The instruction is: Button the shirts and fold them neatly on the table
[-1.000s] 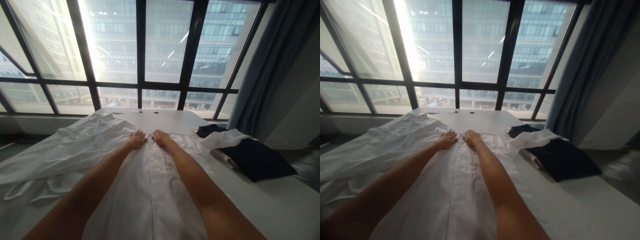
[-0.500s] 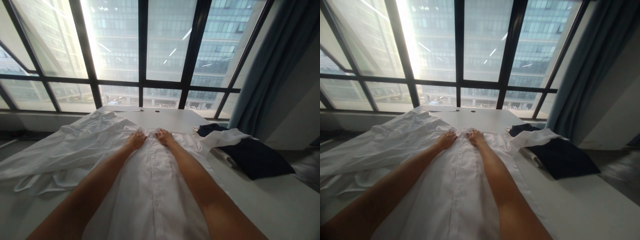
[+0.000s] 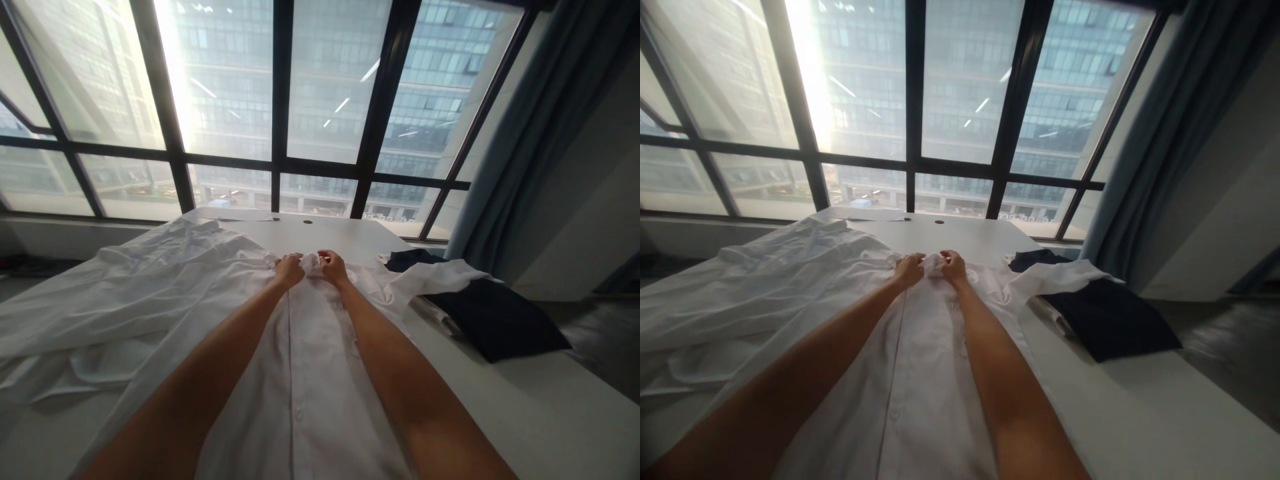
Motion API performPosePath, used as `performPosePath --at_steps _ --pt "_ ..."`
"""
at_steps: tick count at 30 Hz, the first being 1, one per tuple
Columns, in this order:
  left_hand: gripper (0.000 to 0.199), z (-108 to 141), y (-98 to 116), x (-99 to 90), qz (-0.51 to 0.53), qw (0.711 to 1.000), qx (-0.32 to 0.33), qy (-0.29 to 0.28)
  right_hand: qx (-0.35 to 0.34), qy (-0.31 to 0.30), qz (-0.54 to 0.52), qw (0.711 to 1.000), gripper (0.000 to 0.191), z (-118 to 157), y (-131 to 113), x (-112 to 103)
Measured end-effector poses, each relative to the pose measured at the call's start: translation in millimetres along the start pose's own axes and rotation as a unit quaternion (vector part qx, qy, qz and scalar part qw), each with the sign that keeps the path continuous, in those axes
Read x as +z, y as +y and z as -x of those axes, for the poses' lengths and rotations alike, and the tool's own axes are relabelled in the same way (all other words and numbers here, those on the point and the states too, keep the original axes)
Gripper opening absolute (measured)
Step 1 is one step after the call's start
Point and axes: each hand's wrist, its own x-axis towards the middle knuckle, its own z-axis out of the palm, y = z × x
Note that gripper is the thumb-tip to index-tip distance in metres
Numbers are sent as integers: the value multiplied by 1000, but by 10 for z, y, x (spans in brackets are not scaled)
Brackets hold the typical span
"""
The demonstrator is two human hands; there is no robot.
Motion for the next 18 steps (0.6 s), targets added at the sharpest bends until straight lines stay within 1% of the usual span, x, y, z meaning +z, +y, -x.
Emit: performPosePath --at_steps 2,4,7,9,12,15,18 --pt "48 30 -37 6 25 999 35 12 -1 14 -26 1000 42 -19 3 -30" --pt "43 74 -66 -7 37 996 69 34 -15 2 -51 999 44 -41 -14 -48" --pt "28 133 -59 -32 45 994 84 56 -33 -37 -80 996 44 -74 -73 -55" --pt "29 157 -33 -39 48 993 87 66 -44 -51 -83 994 42 -92 -116 -56" --pt "36 172 -8 -31 45 991 102 70 -61 -70 -72 993 41 -107 -153 -66" --pt "32 176 -20 -12 35 989 122 71 -82 -109 -43 990 43 -112 -154 -103" --pt "26 179 -42 -3 25 988 134 67 -120 -128 10 984 35 -103 -148 -166"
